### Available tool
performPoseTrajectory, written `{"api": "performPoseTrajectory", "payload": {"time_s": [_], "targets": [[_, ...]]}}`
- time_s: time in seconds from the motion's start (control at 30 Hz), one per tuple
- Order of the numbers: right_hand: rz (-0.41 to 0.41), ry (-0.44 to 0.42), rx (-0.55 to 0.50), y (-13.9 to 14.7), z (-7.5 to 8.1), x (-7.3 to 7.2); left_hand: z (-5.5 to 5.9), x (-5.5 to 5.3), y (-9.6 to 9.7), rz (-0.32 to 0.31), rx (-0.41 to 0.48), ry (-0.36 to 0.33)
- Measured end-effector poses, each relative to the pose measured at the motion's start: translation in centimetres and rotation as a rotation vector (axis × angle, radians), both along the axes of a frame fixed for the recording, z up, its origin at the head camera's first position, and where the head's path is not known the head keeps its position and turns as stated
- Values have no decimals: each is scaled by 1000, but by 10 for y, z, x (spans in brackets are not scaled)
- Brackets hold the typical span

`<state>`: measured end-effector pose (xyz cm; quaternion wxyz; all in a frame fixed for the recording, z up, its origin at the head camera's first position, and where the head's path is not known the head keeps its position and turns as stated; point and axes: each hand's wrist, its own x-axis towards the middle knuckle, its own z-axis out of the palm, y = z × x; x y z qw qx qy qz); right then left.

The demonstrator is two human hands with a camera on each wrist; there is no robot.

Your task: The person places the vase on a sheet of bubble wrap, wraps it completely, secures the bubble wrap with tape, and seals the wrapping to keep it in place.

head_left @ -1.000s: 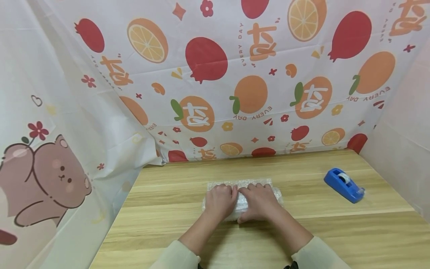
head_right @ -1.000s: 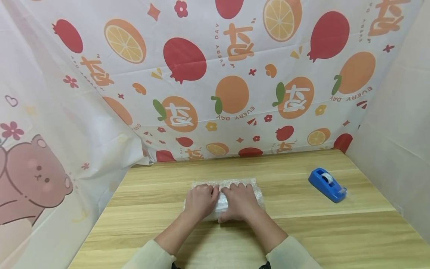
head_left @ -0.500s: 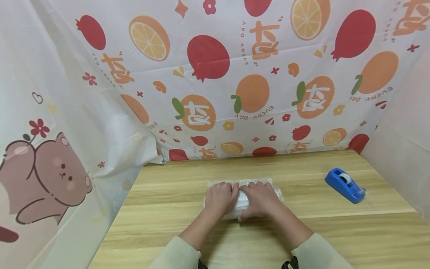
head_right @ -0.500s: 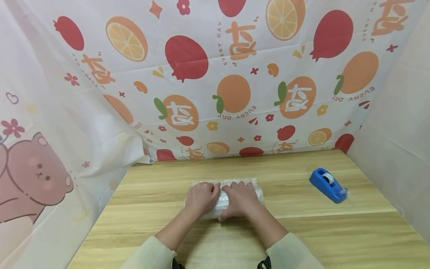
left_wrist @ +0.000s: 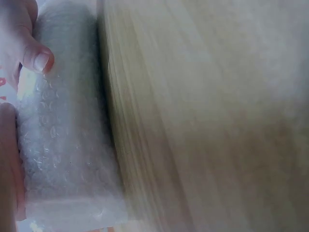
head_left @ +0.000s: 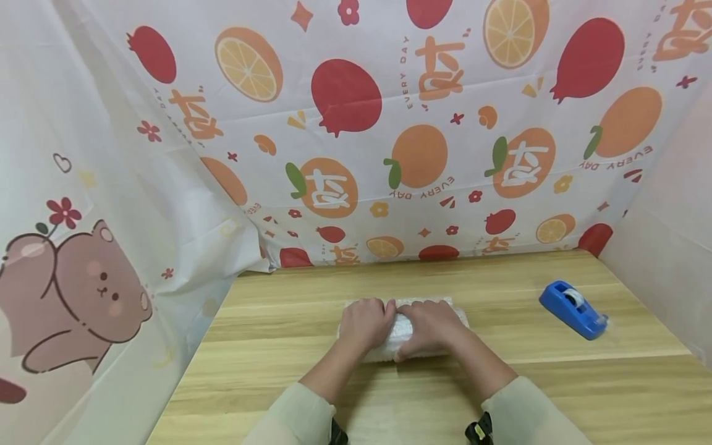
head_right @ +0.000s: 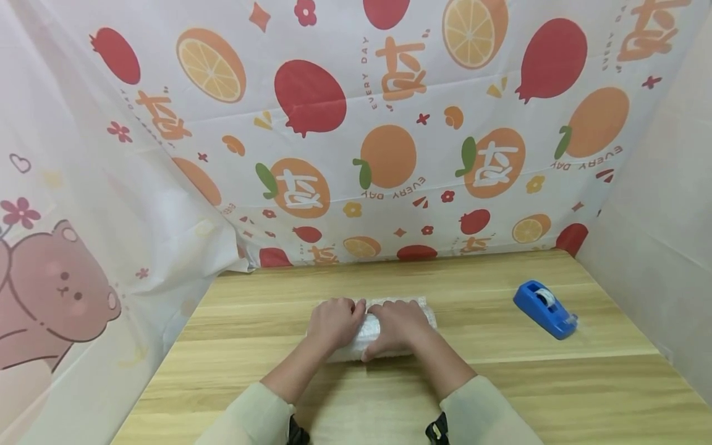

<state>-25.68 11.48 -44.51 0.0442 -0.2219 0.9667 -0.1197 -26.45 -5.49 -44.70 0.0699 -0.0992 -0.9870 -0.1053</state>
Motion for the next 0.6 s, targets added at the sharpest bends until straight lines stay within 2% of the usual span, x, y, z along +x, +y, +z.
{"api": "performPoseTrajectory", "payload": {"time_s": [0.3, 0.6], "targets": [[34, -62, -24, 2, 4, -11, 1, -12, -2, 46, 47, -107], [22, -192, -44, 3, 7, -24, 1, -26, -4, 72, 76, -185]]}}
